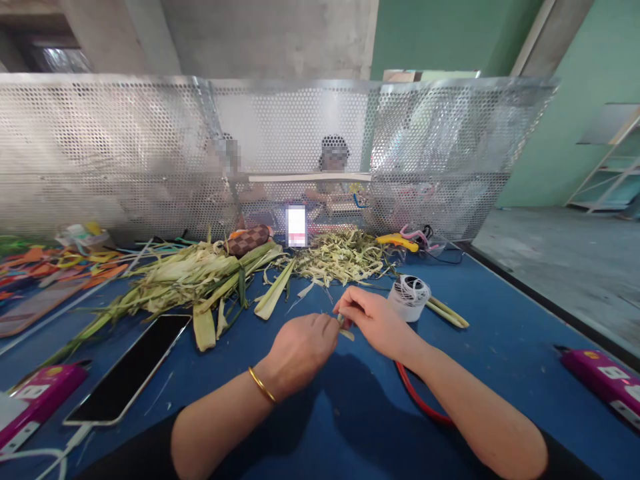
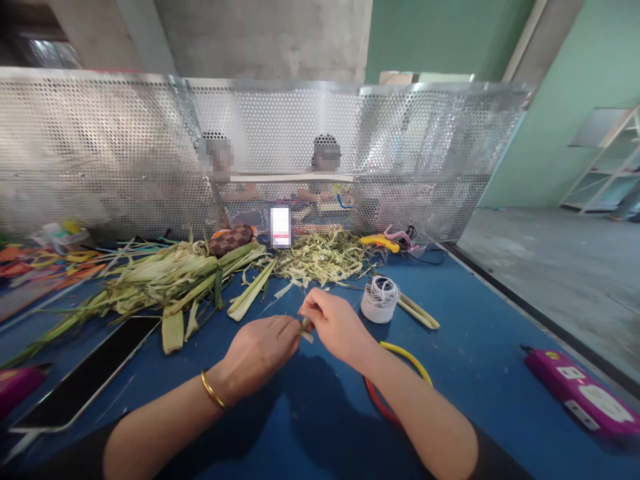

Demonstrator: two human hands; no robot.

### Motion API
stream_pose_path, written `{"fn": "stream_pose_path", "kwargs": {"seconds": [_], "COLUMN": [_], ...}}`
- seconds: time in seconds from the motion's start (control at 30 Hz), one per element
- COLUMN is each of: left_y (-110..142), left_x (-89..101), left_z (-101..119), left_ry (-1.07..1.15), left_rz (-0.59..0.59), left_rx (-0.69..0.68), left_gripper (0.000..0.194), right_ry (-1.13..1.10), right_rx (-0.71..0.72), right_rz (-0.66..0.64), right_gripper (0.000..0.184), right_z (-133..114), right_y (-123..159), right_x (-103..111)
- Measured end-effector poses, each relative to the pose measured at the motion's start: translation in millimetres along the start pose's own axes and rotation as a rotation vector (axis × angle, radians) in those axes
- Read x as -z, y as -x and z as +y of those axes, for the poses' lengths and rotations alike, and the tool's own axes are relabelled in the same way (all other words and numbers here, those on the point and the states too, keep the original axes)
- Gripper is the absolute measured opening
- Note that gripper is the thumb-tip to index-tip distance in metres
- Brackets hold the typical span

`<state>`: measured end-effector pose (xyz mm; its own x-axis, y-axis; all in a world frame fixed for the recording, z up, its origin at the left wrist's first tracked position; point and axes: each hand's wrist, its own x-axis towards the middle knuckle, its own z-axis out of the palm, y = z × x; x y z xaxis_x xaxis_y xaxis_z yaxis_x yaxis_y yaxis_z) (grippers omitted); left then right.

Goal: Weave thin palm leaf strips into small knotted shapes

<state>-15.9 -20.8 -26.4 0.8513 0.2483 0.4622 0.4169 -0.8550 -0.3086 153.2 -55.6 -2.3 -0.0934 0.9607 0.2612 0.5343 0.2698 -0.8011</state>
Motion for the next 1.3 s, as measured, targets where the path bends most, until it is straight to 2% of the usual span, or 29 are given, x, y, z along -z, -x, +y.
{"fn": "stream_pose_path", "kwargs": {"seconds": [0.03, 0.2, 0.33, 0.4, 0.47, 0.5, 0.6, 0.73, 0.93, 1.03, 1.17, 1.3], "left_y": [3, 19, 26, 27, 28, 28, 28, 29, 24, 20, 16, 17], "left_x": [1.5, 5.6, 9.9, 15.2, 21.2, 23.5, 25.1, 17.8, 11.9, 12.0, 13.0, 12.9], "left_z": [7, 36, 50, 52, 49, 46, 29, 6, -15, -20, -19, -15], "left_ry": [-0.039, -0.133, -0.041, 0.069, 0.196, 0.260, 0.428, 0.571, 0.550, 0.587, 0.658, 0.777], "left_rz": [-0.029, -0.183, -0.317, -0.344, -0.347, -0.340, -0.359, -0.389, -0.476, -0.528, -0.619, -0.675], "left_rx": [-0.024, 0.035, 0.098, 0.178, 0.240, 0.274, 0.334, 0.432, 0.369, 0.355, 0.405, 0.449], "left_gripper": [0.016, 0.018, 0.012, 0.028, 0.049, 0.054, 0.035, 0.020, 0.016, 0.014, 0.011, 0.011], "right_ry": [-0.020, 0.008, 0.019, 0.034, 0.047, 0.050, 0.051, 0.054, 0.048, 0.077, 0.129, 0.183], "right_rx": [-0.021, -0.052, -0.060, -0.054, -0.044, -0.039, -0.020, -0.008, -0.024, -0.011, 0.025, 0.115], "right_rz": [-0.020, -0.088, -0.126, -0.151, -0.178, -0.189, -0.197, -0.206, -0.235, -0.257, -0.299, -0.335], "right_gripper": [0.014, 0.015, 0.016, 0.015, 0.013, 0.013, 0.013, 0.013, 0.013, 0.012, 0.013, 0.014], "right_z": [1, 11, 18, 21, 23, 23, 26, 27, 25, 24, 23, 25], "right_y": [3, 21, 32, 36, 38, 39, 41, 40, 39, 39, 39, 38], "right_x": [-3, -19, -27, -30, -31, -31, -30, -28, -26, -25, -25, -28]}}
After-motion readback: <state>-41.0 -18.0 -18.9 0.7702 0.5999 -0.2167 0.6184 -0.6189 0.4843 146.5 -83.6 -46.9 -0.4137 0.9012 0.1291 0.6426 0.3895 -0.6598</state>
